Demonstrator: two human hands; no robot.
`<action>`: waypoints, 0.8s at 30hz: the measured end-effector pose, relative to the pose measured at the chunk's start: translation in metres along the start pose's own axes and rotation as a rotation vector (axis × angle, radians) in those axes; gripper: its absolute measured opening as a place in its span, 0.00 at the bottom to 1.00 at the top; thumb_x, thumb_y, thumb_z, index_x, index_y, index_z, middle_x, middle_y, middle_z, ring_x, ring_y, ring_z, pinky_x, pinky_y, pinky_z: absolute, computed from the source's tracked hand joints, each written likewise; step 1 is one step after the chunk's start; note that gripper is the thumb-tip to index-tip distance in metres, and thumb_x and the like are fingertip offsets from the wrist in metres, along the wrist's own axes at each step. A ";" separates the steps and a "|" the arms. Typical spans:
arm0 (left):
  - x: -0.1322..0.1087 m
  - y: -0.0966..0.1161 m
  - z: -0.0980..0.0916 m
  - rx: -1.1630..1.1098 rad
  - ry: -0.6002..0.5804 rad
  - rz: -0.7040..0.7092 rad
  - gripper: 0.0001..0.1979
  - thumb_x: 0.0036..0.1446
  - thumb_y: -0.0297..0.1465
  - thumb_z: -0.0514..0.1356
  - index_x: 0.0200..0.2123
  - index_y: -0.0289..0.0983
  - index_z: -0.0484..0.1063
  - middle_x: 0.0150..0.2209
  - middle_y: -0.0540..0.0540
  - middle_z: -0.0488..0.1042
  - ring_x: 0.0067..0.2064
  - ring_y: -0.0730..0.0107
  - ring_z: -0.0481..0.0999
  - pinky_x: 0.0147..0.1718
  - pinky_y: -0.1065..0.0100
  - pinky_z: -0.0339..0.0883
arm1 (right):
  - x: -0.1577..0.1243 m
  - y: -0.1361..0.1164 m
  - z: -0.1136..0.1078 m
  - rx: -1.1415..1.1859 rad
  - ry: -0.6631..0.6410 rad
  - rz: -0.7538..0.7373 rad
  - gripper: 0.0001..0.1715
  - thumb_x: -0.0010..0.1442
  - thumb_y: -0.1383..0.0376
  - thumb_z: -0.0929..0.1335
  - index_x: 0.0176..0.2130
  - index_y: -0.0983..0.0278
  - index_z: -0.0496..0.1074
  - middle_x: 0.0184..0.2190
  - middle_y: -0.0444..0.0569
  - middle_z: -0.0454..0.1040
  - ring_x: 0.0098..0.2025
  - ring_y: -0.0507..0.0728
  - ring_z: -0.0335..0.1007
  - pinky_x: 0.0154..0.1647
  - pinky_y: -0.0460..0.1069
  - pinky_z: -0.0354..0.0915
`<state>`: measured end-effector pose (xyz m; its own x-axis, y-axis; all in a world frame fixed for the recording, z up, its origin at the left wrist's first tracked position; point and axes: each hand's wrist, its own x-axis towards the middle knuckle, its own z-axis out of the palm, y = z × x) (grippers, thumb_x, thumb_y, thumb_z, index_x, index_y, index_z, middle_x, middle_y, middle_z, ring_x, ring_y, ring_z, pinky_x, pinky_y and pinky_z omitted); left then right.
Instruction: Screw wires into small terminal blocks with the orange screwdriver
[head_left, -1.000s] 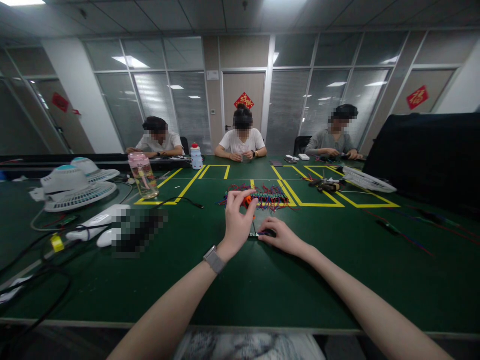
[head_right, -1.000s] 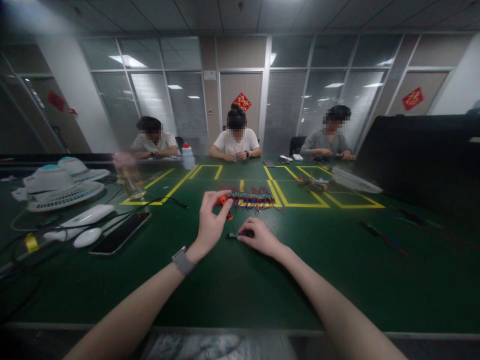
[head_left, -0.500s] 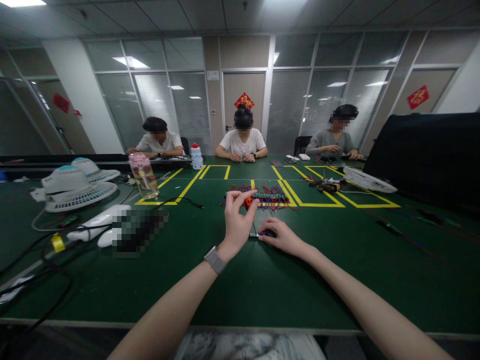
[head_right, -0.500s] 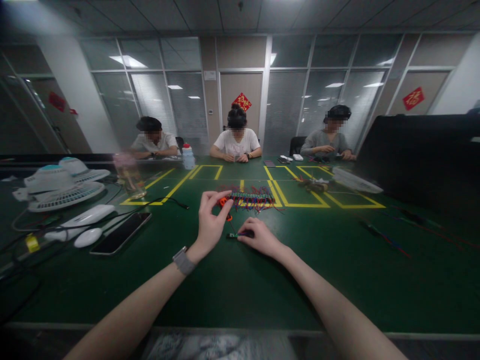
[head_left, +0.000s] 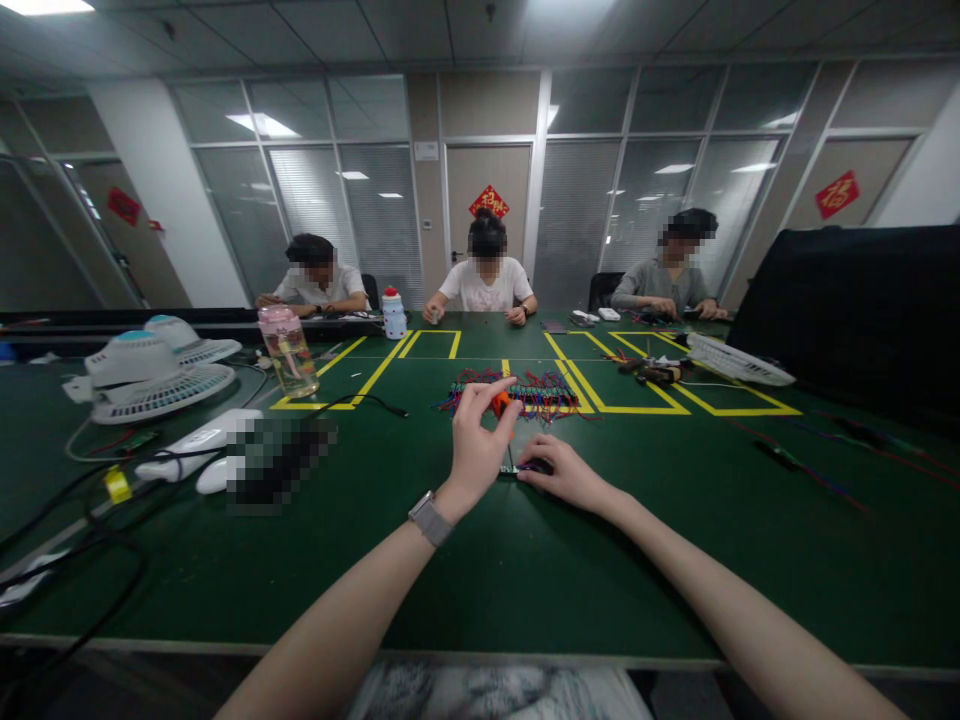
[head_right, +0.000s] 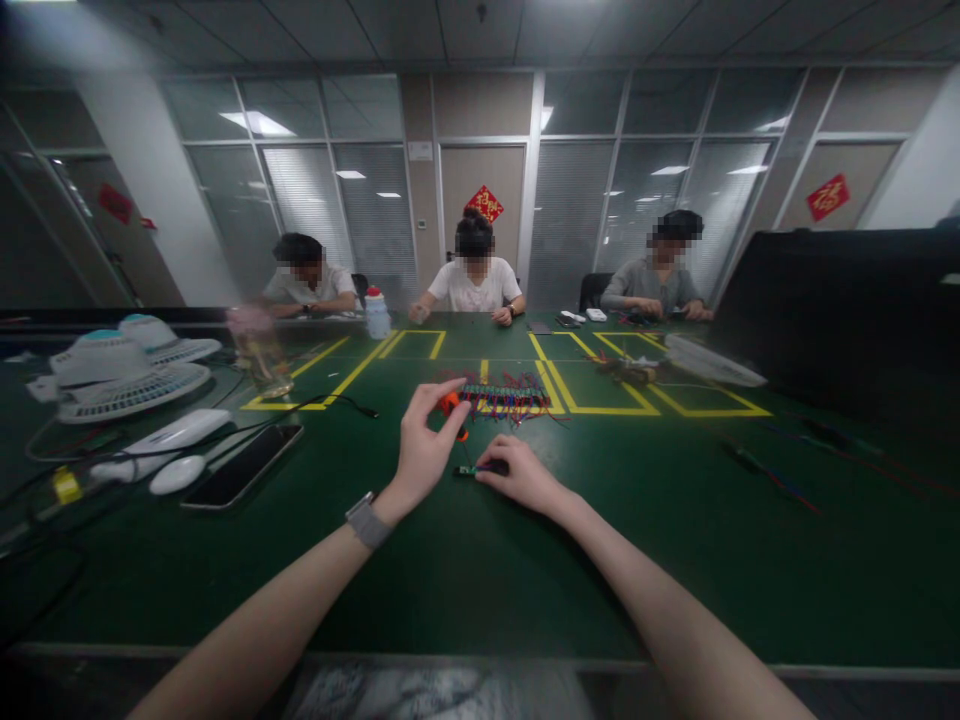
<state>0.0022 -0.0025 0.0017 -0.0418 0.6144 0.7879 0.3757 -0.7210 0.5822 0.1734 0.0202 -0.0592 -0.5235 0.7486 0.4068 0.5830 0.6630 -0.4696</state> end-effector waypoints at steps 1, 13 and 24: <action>0.000 0.001 -0.001 0.033 0.011 0.003 0.15 0.57 0.33 0.59 0.48 0.42 0.72 0.41 0.46 0.69 0.43 0.68 0.71 0.46 0.65 0.65 | 0.000 0.000 0.000 0.003 -0.001 0.000 0.07 0.56 0.62 0.70 0.35 0.63 0.76 0.36 0.49 0.72 0.40 0.57 0.68 0.44 0.51 0.63; 0.000 -0.004 0.000 -0.026 0.047 -0.005 0.14 0.61 0.32 0.54 0.50 0.41 0.71 0.43 0.45 0.72 0.46 0.67 0.72 0.48 0.65 0.65 | 0.001 0.000 0.000 0.001 -0.006 0.008 0.06 0.55 0.63 0.71 0.35 0.62 0.76 0.36 0.49 0.72 0.40 0.57 0.68 0.44 0.52 0.63; 0.000 -0.004 0.001 -0.086 0.020 -0.018 0.17 0.65 0.30 0.48 0.54 0.40 0.67 0.49 0.44 0.72 0.50 0.68 0.71 0.51 0.64 0.62 | 0.000 -0.001 0.000 0.003 -0.009 0.018 0.06 0.55 0.63 0.71 0.35 0.62 0.76 0.36 0.49 0.72 0.40 0.57 0.68 0.44 0.52 0.63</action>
<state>0.0013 0.0011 -0.0008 -0.0670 0.6213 0.7807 0.2940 -0.7354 0.6105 0.1728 0.0198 -0.0587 -0.5181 0.7605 0.3915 0.5905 0.6492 -0.4795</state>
